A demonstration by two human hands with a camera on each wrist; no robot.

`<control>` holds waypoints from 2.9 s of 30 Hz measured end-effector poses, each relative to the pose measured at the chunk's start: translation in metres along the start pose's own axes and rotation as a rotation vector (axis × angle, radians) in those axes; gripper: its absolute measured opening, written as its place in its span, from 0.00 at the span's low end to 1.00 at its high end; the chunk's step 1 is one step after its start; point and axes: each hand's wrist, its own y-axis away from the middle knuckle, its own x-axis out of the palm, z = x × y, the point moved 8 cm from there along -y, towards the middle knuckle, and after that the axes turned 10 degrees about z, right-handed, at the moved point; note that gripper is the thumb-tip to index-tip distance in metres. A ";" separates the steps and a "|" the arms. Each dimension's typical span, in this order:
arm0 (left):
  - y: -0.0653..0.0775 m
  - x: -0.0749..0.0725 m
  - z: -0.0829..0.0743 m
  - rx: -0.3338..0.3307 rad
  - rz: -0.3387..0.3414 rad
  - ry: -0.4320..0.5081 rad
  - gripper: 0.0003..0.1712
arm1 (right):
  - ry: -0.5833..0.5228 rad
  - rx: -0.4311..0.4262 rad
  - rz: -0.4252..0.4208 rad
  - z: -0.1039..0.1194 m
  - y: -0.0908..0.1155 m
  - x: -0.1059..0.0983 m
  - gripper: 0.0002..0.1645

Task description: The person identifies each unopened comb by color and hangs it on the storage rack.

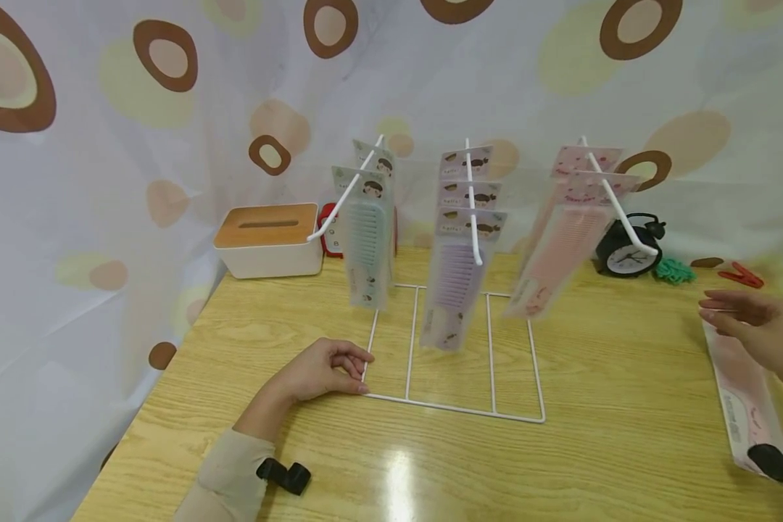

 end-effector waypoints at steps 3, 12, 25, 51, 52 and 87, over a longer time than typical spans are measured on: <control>0.000 0.000 0.000 0.001 0.002 -0.001 0.27 | 0.020 0.001 -0.024 -0.024 0.005 0.000 0.19; 0.001 0.000 -0.002 0.000 0.003 -0.004 0.27 | 0.196 0.124 -0.056 -0.065 0.009 -0.009 0.35; 0.002 -0.001 -0.002 -0.002 -0.004 -0.010 0.27 | 0.400 0.185 0.278 -0.051 -0.008 0.007 0.59; 0.002 -0.001 -0.001 0.012 0.002 0.000 0.27 | -0.726 -0.295 -0.060 0.045 0.031 -0.002 0.25; 0.002 -0.001 -0.001 0.011 0.001 0.000 0.27 | -0.775 -0.337 -0.032 0.056 0.034 -0.001 0.25; 0.000 -0.001 -0.001 0.004 0.013 -0.001 0.27 | -1.075 -0.786 0.110 0.316 0.078 0.020 0.17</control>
